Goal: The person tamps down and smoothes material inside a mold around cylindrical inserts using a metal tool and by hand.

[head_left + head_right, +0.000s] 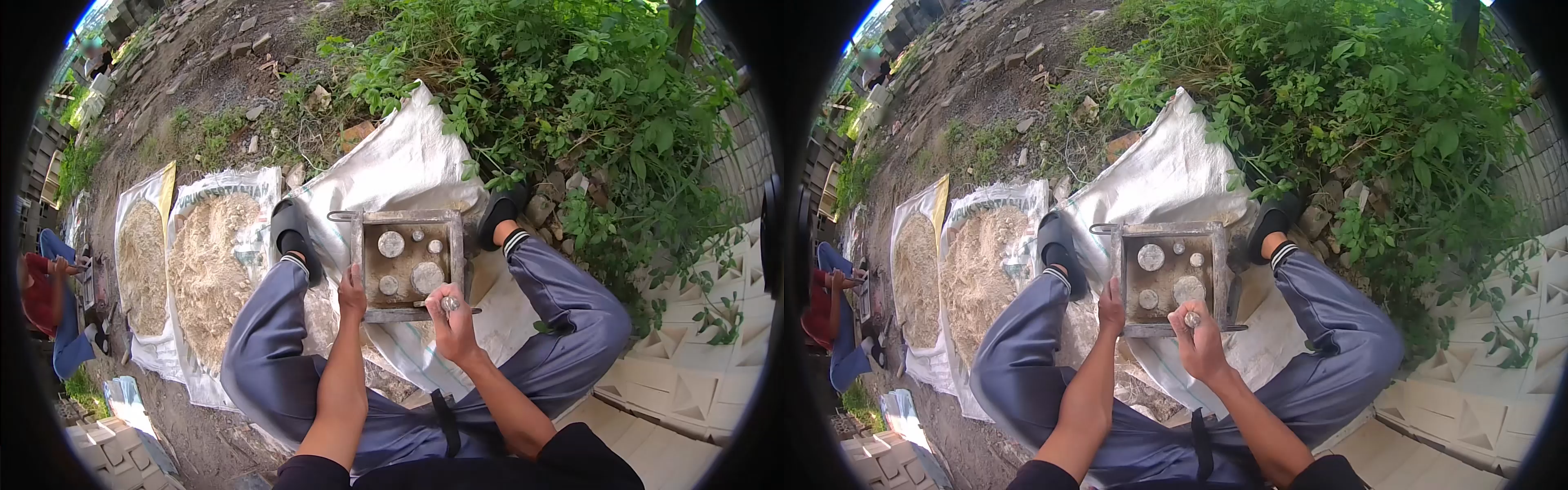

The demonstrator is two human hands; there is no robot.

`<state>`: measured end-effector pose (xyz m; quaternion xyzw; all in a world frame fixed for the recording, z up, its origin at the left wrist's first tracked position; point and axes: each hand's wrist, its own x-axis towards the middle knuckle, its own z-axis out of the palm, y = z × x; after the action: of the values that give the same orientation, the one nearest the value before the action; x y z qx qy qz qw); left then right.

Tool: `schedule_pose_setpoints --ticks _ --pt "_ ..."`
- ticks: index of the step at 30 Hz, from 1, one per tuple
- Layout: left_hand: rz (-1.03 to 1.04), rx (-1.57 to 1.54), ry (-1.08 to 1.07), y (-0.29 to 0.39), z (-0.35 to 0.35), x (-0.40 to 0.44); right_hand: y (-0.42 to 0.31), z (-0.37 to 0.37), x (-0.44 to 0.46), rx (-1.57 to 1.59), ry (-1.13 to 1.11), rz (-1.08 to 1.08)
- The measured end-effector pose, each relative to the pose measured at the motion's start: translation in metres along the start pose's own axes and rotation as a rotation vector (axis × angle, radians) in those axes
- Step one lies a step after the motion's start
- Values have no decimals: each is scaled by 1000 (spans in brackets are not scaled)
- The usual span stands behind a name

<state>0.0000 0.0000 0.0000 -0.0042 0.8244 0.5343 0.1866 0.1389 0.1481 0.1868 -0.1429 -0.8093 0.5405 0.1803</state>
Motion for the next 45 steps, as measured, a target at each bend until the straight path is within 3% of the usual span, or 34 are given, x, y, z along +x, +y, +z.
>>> schedule_pose_setpoints --ticks 2,3,7,10,11,13,17,18,20,24,29,31,34,41,45 --pt "10 76 54 -1 -2 23 6 7 26 151 58 117" --pt "12 27 29 19 19 -17 -21 -36 2 153 98 130" --pt "33 204 97 13 2 -5 -56 -56 37 391 60 -28" --pt "85 550 92 39 4 2 -63 -66 56 431 23 -43" --pt "89 564 97 41 3 3 -61 -69 61 320 -43 -32" --pt "361 793 29 73 -5 1 -51 -67 65 225 -97 -25" --pt "383 825 -94 129 -14 -4 -23 -49 73 164 63 -25" --pt "386 839 -99 129 -11 -1 -26 -51 75 181 48 -26" --pt "405 819 -398 126 -10 3 -33 -54 76 230 8 -10" --pt "605 943 -476 113 10 -14 -31 -53 83 210 49 -40" --pt "624 991 -470 84 31 -36 -15 -61 86 311 147 -7" --pt "832 1007 -490 77 30 -37 -11 -63 89 305 181 19" --pt "893 973 -401 71 28 -41 -6 -65 95 358 228 27" --pt "832 1042 -400 66 37 -34 1 -65 100 354 273 31" --pt "911 1127 -351 60 47 -30 7 -64 104 311 307 8"
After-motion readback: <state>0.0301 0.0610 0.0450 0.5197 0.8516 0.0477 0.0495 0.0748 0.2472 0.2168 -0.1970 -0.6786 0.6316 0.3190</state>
